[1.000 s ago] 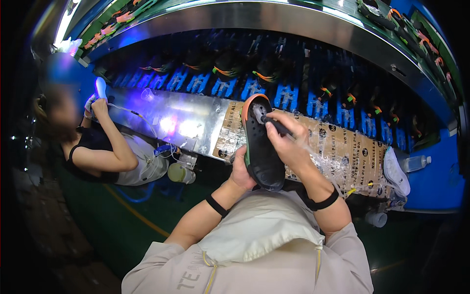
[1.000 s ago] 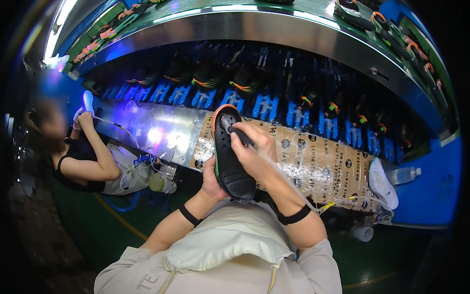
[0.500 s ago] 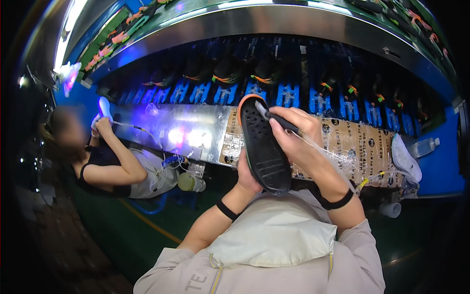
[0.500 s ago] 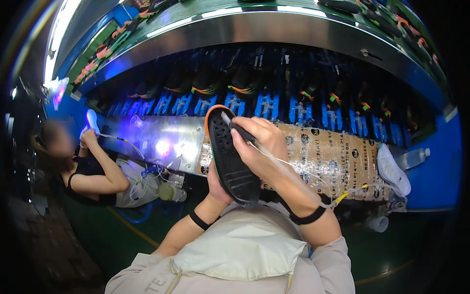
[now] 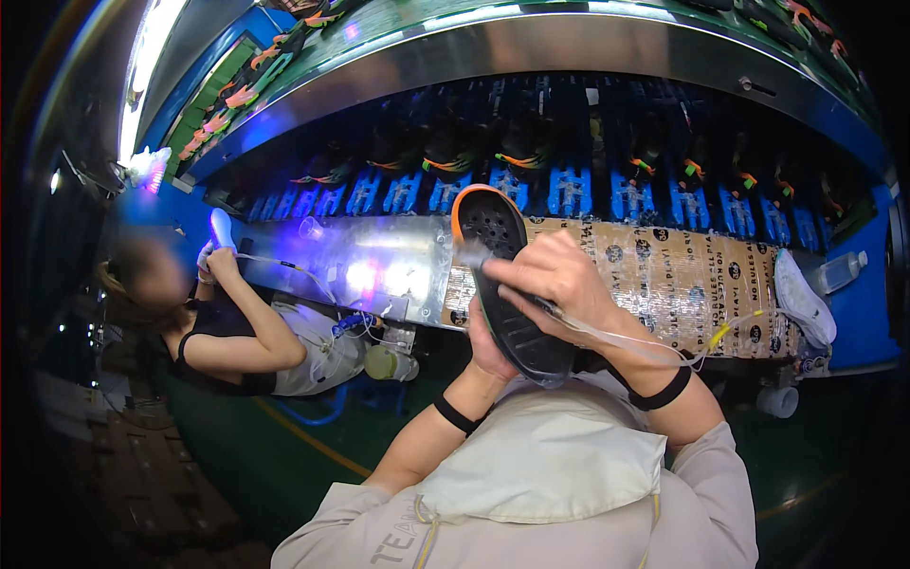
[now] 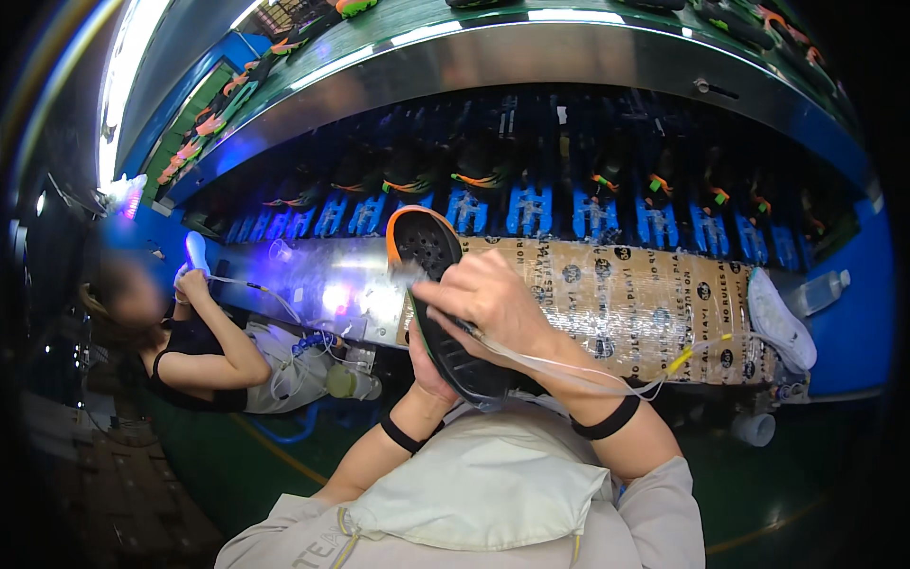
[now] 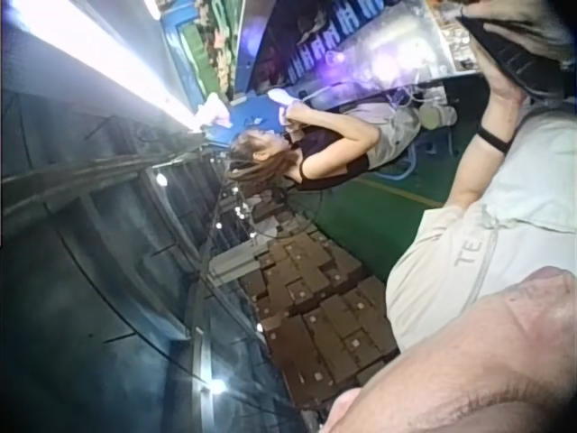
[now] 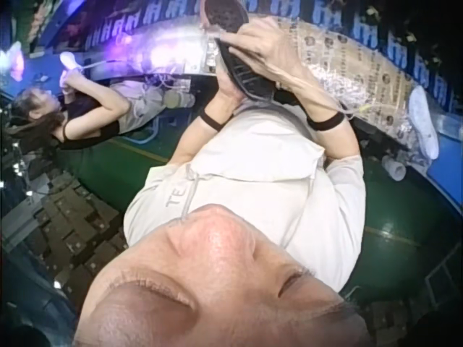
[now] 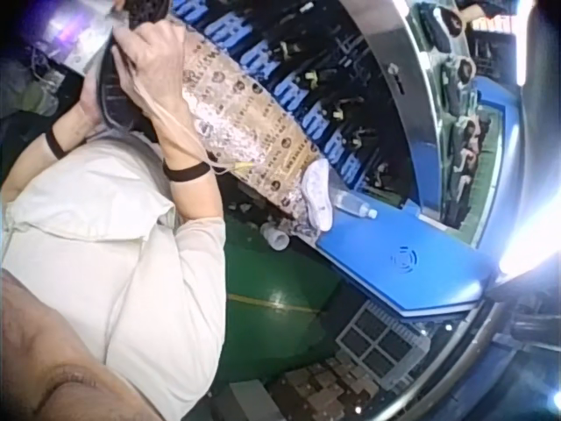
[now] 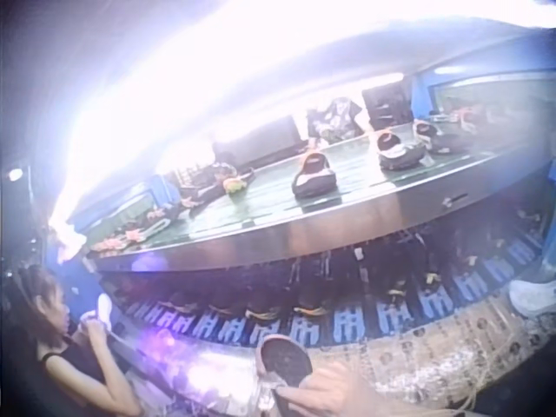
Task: The person applies adhesive to the edges and bottom surfaces of shoe soles using a specialized application tool connected to a hose, then places the soles onto a moving conveyor belt.
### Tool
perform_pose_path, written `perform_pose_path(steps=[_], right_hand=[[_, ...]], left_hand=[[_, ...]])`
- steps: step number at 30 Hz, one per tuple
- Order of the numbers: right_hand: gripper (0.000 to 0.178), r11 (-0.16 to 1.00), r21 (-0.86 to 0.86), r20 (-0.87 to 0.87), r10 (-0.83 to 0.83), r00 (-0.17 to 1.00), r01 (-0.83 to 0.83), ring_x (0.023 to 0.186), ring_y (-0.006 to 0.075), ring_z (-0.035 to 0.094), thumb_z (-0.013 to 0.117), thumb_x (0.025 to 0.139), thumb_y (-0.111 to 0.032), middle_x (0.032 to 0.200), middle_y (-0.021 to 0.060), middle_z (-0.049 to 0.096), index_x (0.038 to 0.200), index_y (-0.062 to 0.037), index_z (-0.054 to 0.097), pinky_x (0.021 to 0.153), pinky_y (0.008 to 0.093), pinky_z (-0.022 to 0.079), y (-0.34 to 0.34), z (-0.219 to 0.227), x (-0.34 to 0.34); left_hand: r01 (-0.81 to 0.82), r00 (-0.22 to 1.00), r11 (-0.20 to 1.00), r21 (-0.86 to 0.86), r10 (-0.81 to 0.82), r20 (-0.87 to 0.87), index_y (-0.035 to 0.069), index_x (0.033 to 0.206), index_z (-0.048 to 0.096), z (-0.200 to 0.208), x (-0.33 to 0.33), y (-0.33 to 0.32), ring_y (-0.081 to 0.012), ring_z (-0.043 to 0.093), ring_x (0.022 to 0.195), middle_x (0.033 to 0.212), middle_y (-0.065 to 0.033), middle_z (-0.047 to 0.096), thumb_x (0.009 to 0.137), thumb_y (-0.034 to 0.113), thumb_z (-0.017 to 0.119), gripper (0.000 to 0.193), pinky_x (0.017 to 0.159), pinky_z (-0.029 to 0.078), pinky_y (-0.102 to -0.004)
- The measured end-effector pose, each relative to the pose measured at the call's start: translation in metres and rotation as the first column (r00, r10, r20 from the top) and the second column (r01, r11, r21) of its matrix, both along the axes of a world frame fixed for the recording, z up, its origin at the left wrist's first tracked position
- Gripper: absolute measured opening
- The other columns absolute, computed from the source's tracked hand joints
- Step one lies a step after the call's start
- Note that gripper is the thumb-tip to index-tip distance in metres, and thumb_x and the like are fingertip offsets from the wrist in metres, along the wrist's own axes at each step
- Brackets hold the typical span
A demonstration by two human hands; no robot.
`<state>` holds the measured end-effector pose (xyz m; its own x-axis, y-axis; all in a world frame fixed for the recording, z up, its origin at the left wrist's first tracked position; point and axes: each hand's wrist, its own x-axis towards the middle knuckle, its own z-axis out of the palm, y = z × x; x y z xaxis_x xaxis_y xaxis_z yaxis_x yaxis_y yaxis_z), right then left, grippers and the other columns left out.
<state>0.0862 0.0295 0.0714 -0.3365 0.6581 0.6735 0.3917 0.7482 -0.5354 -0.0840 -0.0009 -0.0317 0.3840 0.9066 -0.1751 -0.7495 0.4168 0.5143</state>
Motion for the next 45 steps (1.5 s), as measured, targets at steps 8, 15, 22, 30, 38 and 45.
perform_pose_path(steps=[8, 15, 22, 30, 38, 45], right_hand=[[0.023, 0.988, 0.118, 0.004, -0.104, 0.995, 0.102, 0.086, 0.0271, 0.066, 0.083, 0.084, -0.01, 0.091, 0.0078, 0.076, 0.107, -0.0061, 0.081, 0.081, 0.0415, 0.045, -0.001, 0.003, 0.002], [0.026, 0.999, -0.03, -0.092, -0.036, 0.995, 0.034, 0.086, 0.0282, 0.066, 0.084, 0.085, -0.009, 0.088, 0.0069, 0.073, 0.111, -0.0067, 0.081, 0.082, 0.0424, 0.047, -0.009, 0.006, 0.001], [0.026, 0.975, -0.132, -0.134, 0.161, 0.978, -0.179, 0.089, 0.0265, 0.064, 0.084, 0.087, -0.01, 0.086, 0.0051, 0.07, 0.112, -0.0086, 0.081, 0.081, 0.0417, 0.045, -0.015, 0.018, 0.003], [0.029, 0.922, -0.163, -0.039, 0.349, 0.936, -0.35, 0.094, 0.0265, 0.065, 0.088, 0.084, -0.012, 0.088, 0.0053, 0.069, 0.112, -0.0098, 0.08, 0.088, 0.0422, 0.047, -0.021, 0.03, 0.009], [0.028, 0.867, -0.241, 0.039, 0.458, 0.888, -0.436, 0.09, 0.0276, 0.064, 0.085, 0.087, -0.011, 0.086, 0.0047, 0.065, 0.115, -0.0114, 0.079, 0.085, 0.0422, 0.047, -0.031, 0.05, 0.012], [0.031, 0.874, -0.219, 0.139, 0.467, 0.873, -0.433, 0.078, 0.0243, 0.059, 0.089, 0.086, -0.014, 0.081, 0.0034, 0.064, 0.116, -0.0098, 0.082, 0.078, 0.04, 0.042, -0.032, 0.06, 0.01]], left_hand=[[0.072, 0.914, 0.996, 0.051, -0.086, 0.397, 0.013, 0.165, 0.042, 0.002, -0.001, 0.011, -0.0348, 0.062, 0.141, 0.162, -0.0195, 0.053, 0.107, 0.076, 0.027, 0.087, 0.119, 0.053, -0.0523], [0.049, 0.941, 0.981, 0.189, -0.108, 0.32, 0.012, 0.161, 0.049, -0.008, -0.011, 0.022, -0.0332, 0.063, 0.139, 0.156, -0.0166, 0.06, 0.104, 0.08, 0.034, 0.09, 0.119, 0.052, -0.0493], [-0.12, 0.991, 0.966, 0.227, 0.105, 0.078, 0.013, 0.162, 0.045, 0.009, -0.017, 0.028, -0.0296, 0.064, 0.135, 0.151, -0.0125, 0.061, 0.105, 0.078, 0.035, 0.087, 0.116, 0.053, -0.0486], [0.049, 0.933, 0.92, 0.389, -0.181, 0.311, 0.021, 0.167, 0.04, 0.035, -0.027, 0.05, -0.0372, 0.065, 0.125, 0.138, -0.0282, 0.061, 0.095, 0.085, 0.051, 0.097, 0.11, 0.055, -0.052], [0.075, 0.909, 0.917, 0.393, -0.225, 0.352, 0.024, 0.169, 0.037, 0.054, -0.038, 0.065, -0.0423, 0.064, 0.121, 0.137, -0.0272, 0.058, 0.097, 0.085, 0.052, 0.096, 0.105, 0.056, -0.0613], [0.145, 0.957, 0.885, 0.442, -0.239, 0.165, 0.025, 0.169, 0.036, 0.072, -0.056, 0.078, -0.0439, 0.066, 0.122, 0.137, -0.0295, 0.058, 0.092, 0.086, 0.058, 0.1, 0.1, 0.061, -0.0612]])
